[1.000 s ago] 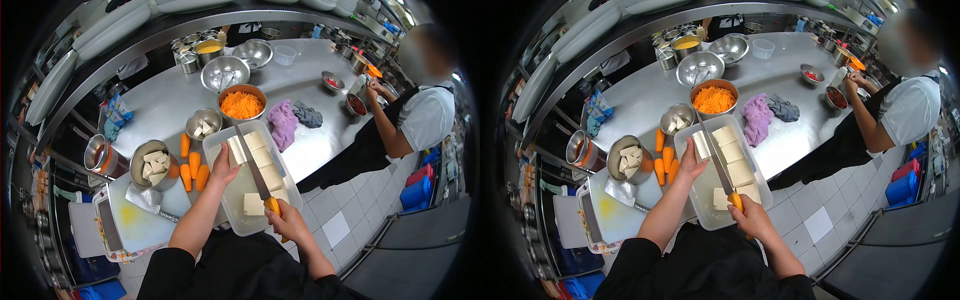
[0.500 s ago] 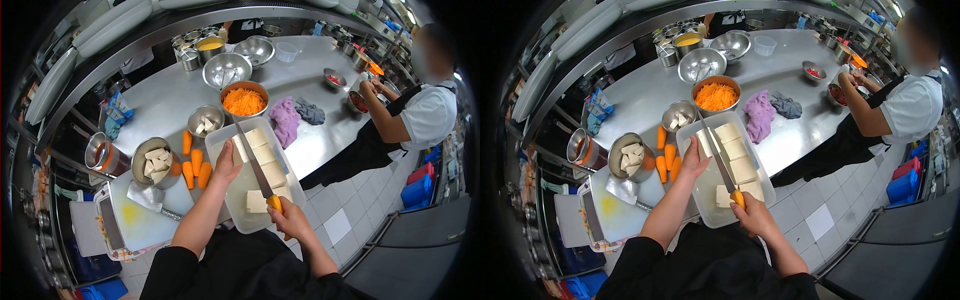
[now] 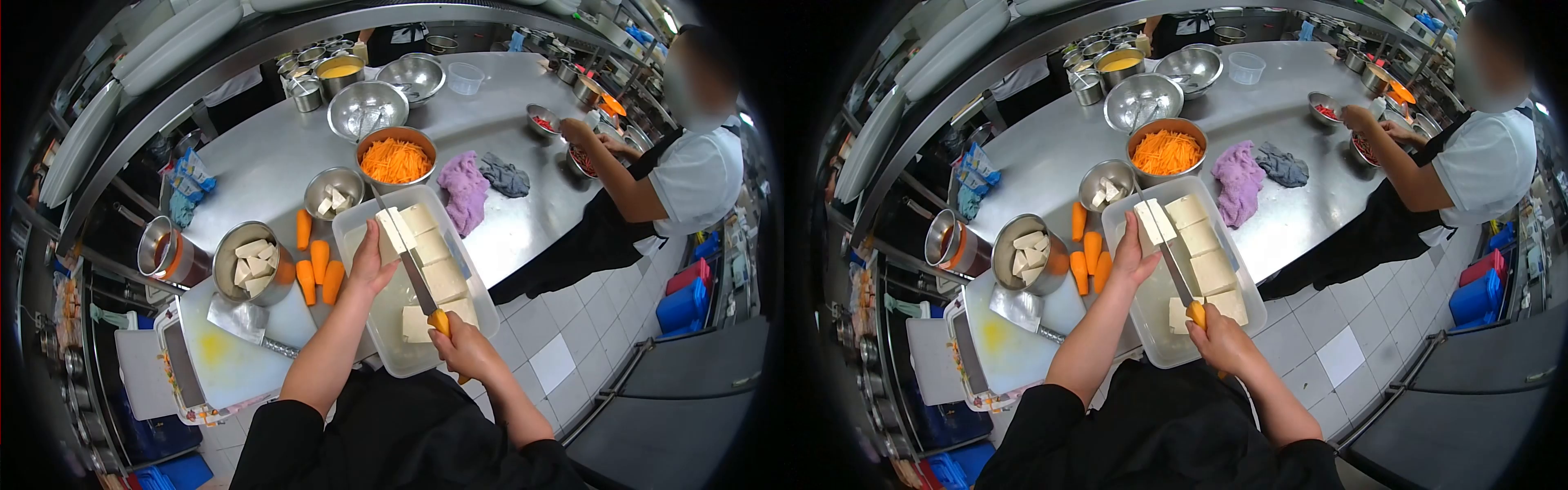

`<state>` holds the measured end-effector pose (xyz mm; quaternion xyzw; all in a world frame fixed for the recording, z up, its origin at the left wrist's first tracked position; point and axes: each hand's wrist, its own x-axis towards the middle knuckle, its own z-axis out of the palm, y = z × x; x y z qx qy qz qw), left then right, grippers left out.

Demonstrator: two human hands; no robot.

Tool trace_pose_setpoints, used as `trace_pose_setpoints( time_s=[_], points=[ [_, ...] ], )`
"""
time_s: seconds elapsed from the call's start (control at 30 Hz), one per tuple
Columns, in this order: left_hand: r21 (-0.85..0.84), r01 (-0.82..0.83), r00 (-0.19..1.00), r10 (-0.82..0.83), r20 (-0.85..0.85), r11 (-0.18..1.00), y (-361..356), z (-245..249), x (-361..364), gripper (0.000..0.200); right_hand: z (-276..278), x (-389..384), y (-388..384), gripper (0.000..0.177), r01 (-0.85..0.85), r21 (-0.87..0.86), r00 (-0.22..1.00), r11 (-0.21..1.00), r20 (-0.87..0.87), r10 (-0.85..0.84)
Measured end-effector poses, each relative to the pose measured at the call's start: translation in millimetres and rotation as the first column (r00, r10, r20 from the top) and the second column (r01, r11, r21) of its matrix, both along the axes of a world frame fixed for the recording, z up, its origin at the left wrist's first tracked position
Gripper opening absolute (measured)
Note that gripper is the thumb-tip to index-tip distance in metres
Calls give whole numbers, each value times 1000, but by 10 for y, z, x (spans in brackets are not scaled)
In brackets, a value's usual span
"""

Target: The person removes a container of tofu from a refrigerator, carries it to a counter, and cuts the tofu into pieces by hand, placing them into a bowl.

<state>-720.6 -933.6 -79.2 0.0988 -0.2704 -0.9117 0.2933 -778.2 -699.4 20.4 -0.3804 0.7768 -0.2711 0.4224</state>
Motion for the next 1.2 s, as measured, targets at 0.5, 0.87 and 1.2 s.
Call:
trace_pose_setpoints(
  time_s=[0.5, 0.87, 1.2],
  points=[
    [-17, -48, 994, 50, 96, 999, 86, 329, -36, 66, 64, -2, -88, 38, -18, 47, 997, 999, 70, 14],
    [-66, -117, 981, 126, 150, 991, 17, 207, -57, 65, -310, -30, -139, 37, -74, 1, 994, 997, -79, 74],
    [143, -337, 871, 251, 422, 930, -298, 109, -119, 63, 58, -404, 282, 27, -100, 111, 971, 989, 226, 73]
  ],
)
